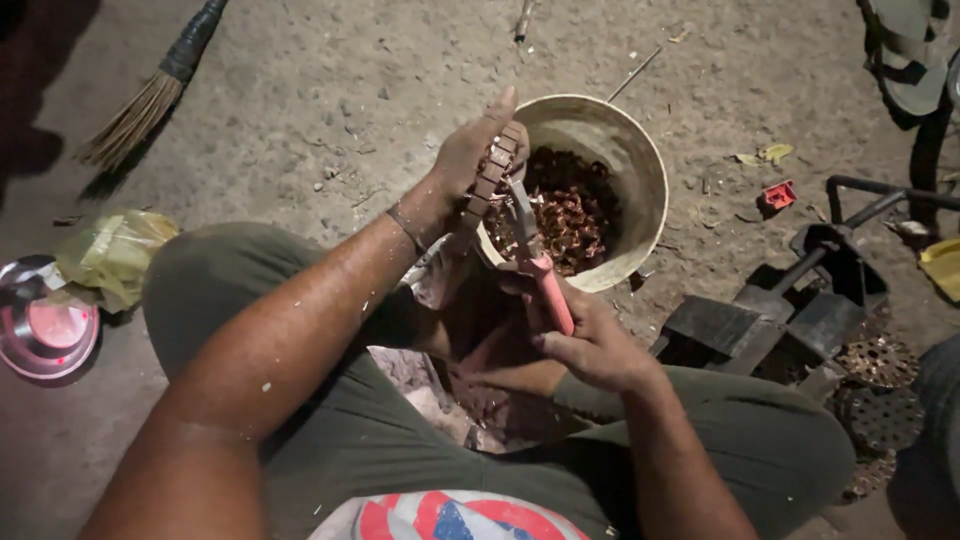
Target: The person sits on the ground and uses pliers to cut small pieces from a perforated metal disc, dropping the cut pieces into a bucket. The person repeatedly rotates the disc and snips off sections.
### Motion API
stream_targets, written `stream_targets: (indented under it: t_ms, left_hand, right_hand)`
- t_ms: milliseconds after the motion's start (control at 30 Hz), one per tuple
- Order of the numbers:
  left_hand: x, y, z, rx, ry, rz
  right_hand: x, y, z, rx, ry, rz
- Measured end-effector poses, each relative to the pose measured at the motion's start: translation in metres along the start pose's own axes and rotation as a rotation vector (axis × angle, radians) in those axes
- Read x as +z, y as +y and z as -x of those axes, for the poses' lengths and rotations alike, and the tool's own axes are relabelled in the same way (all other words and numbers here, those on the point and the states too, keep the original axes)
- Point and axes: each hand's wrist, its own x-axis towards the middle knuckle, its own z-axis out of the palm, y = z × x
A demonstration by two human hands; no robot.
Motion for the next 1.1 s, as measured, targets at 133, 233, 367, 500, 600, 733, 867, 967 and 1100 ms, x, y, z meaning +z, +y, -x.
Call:
stream_targets:
  t_ms: [133,233,367,500,600,733,867,967,1100]
  left_hand:
    - [-0.004,-0.007,-0.007,0.138,0.184,-0.023]
    - [-0.006,-0.014,-0.009,0.185,0.238,-0.044]
    - [-0.006,-0.012,-0.010,0.264,0.239,-0.082]
    - [-0.002,-0.004,-0.015,0.287,0.394,-0.176]
    - [-0.003,-0.003,-0.021,0.197,0.344,-0.009]
    - [-0.006,-0.010,-0.026,0.085,0.176,0.062]
    - [-0.001,-0.011,-0.026,-0.024,-0.071,0.164]
    - [0.013,-0.008,-0.011,-0.225,-0.118,0.177]
    - [0.038,-0.007,0.001,-0.385,-0.528,0.680]
  right_hand:
    - [-0.002,-0.002,0.006,0.008,0.009,0.185]
    - [-0.001,0.001,0.011,0.009,0.061,0.341]
    - [0.001,0.007,0.009,-0.007,0.063,0.269]
    - [0.011,0.003,-0.002,0.164,0.169,0.151]
    - [0.021,-0.008,-0.004,0.053,0.021,-0.113]
    - [0.032,-0.020,-0.008,-0.098,-0.129,-0.278]
    - [0.033,-0.017,-0.005,-0.109,-0.174,-0.428]
    - [0.030,-0.011,-0.008,-0.185,-0.234,-0.518]
    - [0.030,-0.009,-0.010,-0.145,-0.371,-0.871]
